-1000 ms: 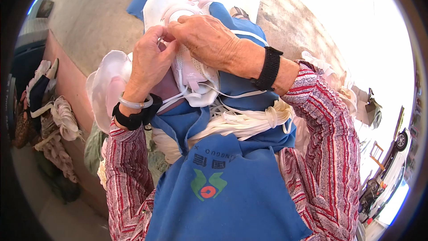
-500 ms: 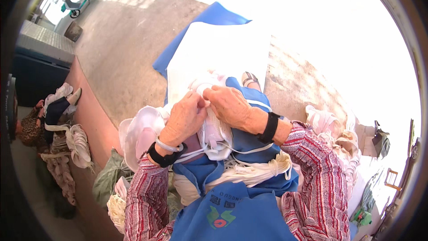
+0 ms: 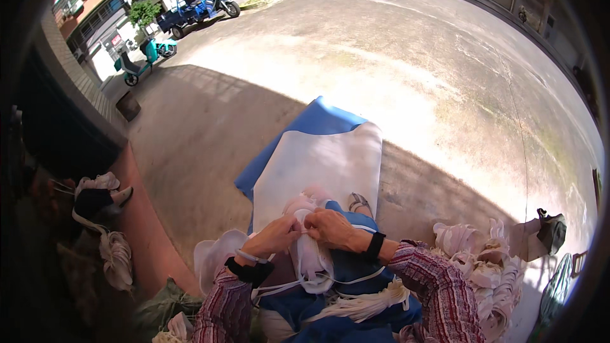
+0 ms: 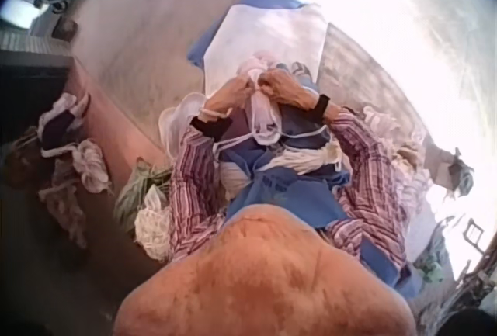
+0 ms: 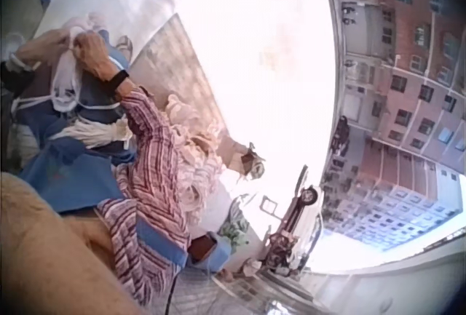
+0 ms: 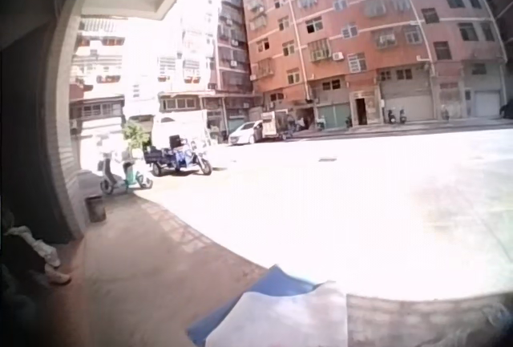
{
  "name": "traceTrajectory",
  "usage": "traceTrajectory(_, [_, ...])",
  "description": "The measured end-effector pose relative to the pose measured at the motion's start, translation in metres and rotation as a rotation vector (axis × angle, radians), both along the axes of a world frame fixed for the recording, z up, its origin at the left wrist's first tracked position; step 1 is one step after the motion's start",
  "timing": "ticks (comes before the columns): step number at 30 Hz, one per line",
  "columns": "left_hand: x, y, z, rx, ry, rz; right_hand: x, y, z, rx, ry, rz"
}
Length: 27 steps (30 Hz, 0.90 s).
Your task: The person threads white laces through the eyelets of a pink and white sneaker held on their lap. They pull the laces through and adjust the tongue of the shoe by hand.
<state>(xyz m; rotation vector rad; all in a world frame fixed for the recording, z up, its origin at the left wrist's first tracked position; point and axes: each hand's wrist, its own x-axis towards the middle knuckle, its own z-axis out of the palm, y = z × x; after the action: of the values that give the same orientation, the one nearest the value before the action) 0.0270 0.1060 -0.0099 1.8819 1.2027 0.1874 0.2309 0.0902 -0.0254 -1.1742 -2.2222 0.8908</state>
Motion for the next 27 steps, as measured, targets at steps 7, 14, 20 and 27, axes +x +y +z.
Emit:
traceTrajectory(7, [-0.016,-0.003,0.010,-0.394,-0.227,0.164,-0.014,-0.005,0.001,0.100,0.004,-0.023])
traceTrajectory(14, [-0.015,-0.033,0.003,-0.302,-0.371,0.321,-0.017,-0.001,0.003,0.287,-0.060,0.137])
traceTrajectory(20, [-0.022,-0.043,0.008,-0.343,-0.752,0.567,-0.041,-0.030,0.083,-0.422,0.544,0.357])
traceTrajectory(27, [-0.023,-0.059,0.025,-0.321,-1.090,0.689,-0.040,-0.048,0.099,-0.445,0.517,-0.016])
